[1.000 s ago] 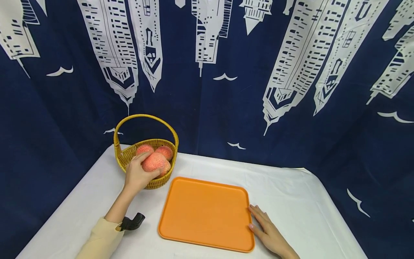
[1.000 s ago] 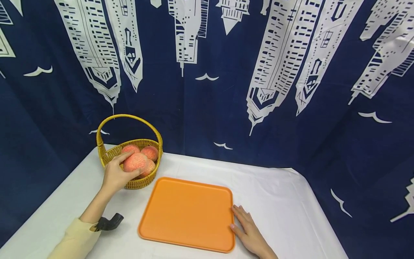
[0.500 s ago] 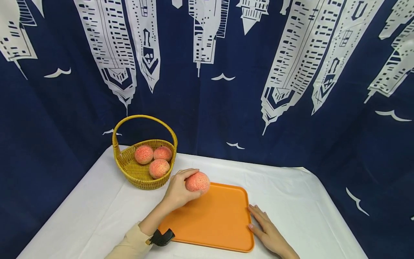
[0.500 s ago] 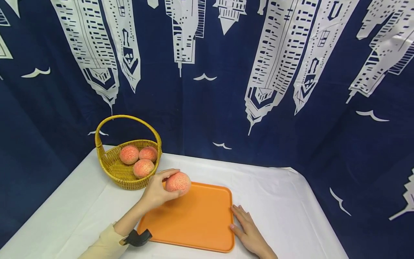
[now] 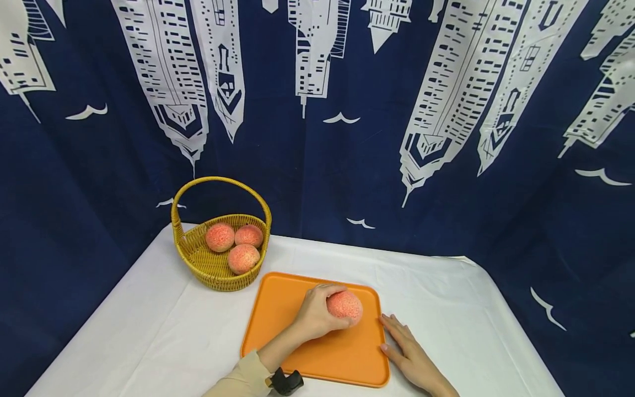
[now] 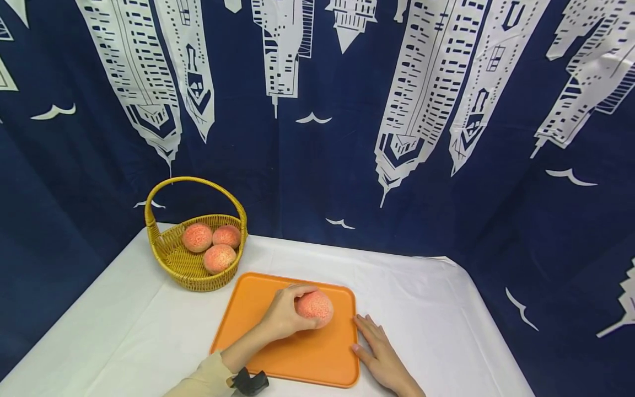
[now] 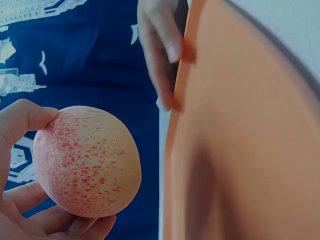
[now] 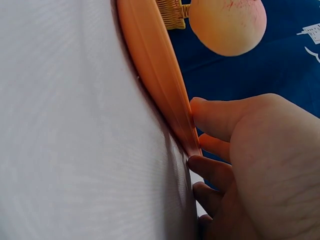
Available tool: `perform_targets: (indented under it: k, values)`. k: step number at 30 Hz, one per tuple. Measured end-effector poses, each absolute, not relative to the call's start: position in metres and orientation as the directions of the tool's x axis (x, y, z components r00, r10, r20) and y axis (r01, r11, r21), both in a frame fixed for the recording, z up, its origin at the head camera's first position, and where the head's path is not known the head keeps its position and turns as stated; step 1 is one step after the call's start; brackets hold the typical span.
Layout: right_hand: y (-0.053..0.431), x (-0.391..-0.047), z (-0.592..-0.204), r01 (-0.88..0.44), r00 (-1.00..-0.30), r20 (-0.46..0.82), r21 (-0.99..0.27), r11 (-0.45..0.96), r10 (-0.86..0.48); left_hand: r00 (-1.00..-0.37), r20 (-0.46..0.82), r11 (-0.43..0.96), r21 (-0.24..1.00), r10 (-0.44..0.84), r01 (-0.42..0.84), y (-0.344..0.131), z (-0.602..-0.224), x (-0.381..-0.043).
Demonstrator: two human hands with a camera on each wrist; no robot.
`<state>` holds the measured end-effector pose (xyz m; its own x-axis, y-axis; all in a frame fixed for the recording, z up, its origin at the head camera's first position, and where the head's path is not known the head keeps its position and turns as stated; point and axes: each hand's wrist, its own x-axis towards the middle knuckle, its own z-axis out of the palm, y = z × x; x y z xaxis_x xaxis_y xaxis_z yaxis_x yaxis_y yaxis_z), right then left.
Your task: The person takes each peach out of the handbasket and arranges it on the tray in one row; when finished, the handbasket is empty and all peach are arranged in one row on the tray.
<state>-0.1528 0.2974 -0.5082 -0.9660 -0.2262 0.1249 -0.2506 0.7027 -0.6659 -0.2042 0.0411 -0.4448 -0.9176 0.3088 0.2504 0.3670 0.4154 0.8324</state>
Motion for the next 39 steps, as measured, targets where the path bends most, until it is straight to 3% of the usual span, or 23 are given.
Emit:
perform_targets:
  k: [7, 21, 39]
  values:
    - [0.298, -0.153, -0.509, -0.267, -0.963, 0.149, -0.646, 0.715, -0.224, -0.909, 0.235, 0.396, 0.842, 0.344, 0.367, 0.062, -0.457, -0.201]
    - [0.298, -0.154, -0.507, -0.211, -0.972, 0.072, -0.687, 0.695, -0.224, -0.926, 0.162, 0.416, 0.858, 0.34, 0.303, 0.077, -0.476, -0.204]
    - [0.298, -0.154, -0.508, -0.225, -0.969, 0.084, -0.681, 0.696, -0.23, -0.903, 0.168, 0.449, 0.822, 0.396, 0.35, 0.076, -0.485, -0.206]
